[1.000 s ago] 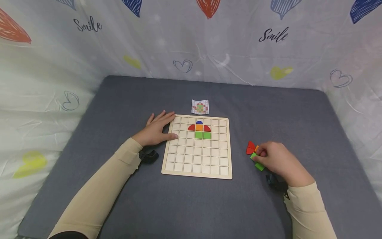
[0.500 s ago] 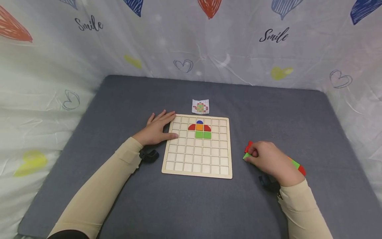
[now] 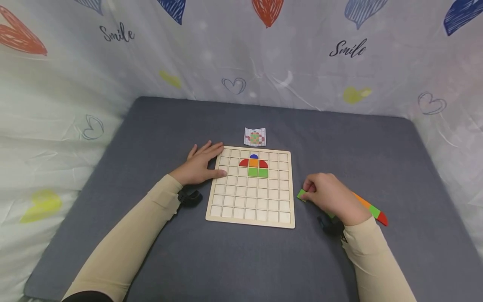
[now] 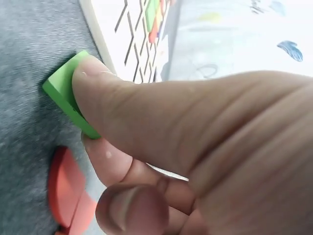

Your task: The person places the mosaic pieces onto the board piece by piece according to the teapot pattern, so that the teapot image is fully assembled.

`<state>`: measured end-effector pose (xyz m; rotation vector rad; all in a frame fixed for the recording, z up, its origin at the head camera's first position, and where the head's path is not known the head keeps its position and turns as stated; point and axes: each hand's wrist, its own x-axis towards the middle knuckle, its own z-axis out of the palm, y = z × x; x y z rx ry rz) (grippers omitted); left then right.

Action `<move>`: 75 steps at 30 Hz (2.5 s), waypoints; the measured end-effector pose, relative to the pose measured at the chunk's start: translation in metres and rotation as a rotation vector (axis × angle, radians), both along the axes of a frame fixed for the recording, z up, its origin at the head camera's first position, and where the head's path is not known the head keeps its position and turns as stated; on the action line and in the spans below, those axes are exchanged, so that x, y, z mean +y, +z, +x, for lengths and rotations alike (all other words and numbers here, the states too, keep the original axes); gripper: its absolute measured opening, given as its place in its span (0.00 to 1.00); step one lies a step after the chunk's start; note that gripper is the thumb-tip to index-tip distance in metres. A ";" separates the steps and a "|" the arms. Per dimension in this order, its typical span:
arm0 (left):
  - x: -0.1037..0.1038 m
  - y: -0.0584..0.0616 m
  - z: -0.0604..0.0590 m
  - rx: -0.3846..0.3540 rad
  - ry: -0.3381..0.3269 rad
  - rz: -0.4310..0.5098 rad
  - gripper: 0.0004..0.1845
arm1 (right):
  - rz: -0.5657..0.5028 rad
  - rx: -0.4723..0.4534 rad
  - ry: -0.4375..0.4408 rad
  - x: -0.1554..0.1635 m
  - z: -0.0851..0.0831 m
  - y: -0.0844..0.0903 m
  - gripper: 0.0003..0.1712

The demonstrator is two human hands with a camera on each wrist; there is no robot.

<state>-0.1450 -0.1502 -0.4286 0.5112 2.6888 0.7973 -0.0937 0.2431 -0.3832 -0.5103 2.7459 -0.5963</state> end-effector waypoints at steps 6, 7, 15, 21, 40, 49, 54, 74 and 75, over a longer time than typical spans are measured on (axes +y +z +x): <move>0.001 -0.001 0.002 0.001 -0.006 -0.001 0.50 | -0.023 0.027 -0.010 -0.006 -0.007 0.001 0.09; 0.001 -0.001 0.002 -0.001 -0.006 -0.001 0.50 | -0.025 0.037 -0.013 -0.008 -0.008 0.002 0.08; 0.000 -0.001 0.002 0.003 0.005 0.000 0.50 | -0.061 0.082 -0.001 -0.029 -0.020 0.007 0.08; -0.002 -0.001 0.003 -0.012 0.008 0.000 0.50 | -0.080 0.032 0.033 -0.054 -0.031 0.011 0.07; -0.001 0.001 0.001 -0.005 0.012 0.000 0.50 | -0.190 0.045 0.177 -0.110 -0.054 0.009 0.07; 0.000 0.000 0.000 0.000 0.006 -0.007 0.50 | -0.189 -0.008 0.186 -0.135 -0.063 0.005 0.05; 0.000 0.000 0.000 0.003 0.007 -0.017 0.50 | -0.166 0.015 0.218 -0.145 -0.065 0.002 0.02; 0.000 0.000 0.000 0.003 0.009 -0.011 0.50 | -0.081 0.115 0.255 -0.146 -0.061 -0.008 0.08; 0.000 0.001 0.000 0.004 0.008 -0.010 0.50 | -0.081 0.119 0.254 -0.146 -0.061 -0.008 0.08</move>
